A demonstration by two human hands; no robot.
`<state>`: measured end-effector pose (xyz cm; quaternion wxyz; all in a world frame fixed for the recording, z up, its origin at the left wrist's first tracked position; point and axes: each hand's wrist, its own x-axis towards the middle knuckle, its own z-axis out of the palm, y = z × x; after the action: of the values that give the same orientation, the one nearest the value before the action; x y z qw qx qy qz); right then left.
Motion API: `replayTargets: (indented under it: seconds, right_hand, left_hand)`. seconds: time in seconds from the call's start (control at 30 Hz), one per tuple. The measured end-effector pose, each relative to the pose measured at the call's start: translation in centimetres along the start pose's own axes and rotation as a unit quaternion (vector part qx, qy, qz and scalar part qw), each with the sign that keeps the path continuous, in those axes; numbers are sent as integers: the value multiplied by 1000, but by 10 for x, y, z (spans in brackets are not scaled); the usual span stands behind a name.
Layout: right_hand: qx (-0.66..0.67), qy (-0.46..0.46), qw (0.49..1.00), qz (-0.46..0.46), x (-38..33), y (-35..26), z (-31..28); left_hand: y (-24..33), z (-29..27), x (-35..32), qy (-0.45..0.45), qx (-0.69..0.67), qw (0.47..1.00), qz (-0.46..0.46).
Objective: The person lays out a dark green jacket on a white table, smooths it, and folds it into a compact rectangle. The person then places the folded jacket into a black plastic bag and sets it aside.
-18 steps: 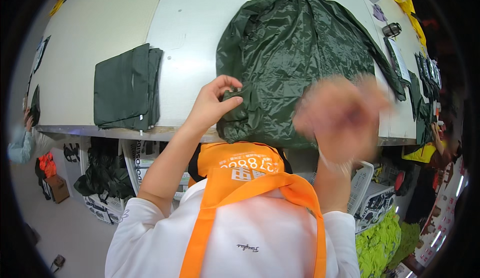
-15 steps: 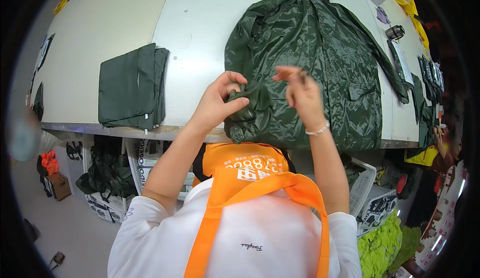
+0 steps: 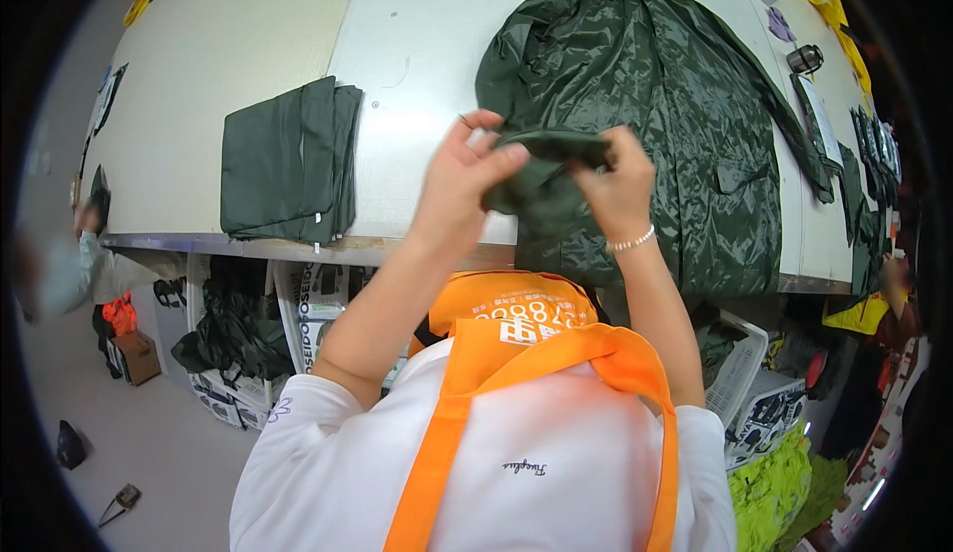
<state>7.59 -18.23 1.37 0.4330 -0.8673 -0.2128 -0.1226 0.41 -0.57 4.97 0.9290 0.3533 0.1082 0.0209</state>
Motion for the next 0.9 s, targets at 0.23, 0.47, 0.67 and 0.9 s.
replayTargets:
  seconds: [0.23,0.47,0.67,0.9]
  right_hand:
    - [267,48,955,119,11,-12,3]
    - [202,-116,972,-24,-17,-65,-12]
    - [67,83,994,-37,13,-33,-35]
    - [178,190,964,59,2,-11,-33]
  left_hand:
    - [-20,-7,12,-20,570,791,220]
    - [32,-36,66,108,534,769,336]
    - [-9,6,-6,-136,365,920,52]
    - [14,-1,15,-37,437,863,250]
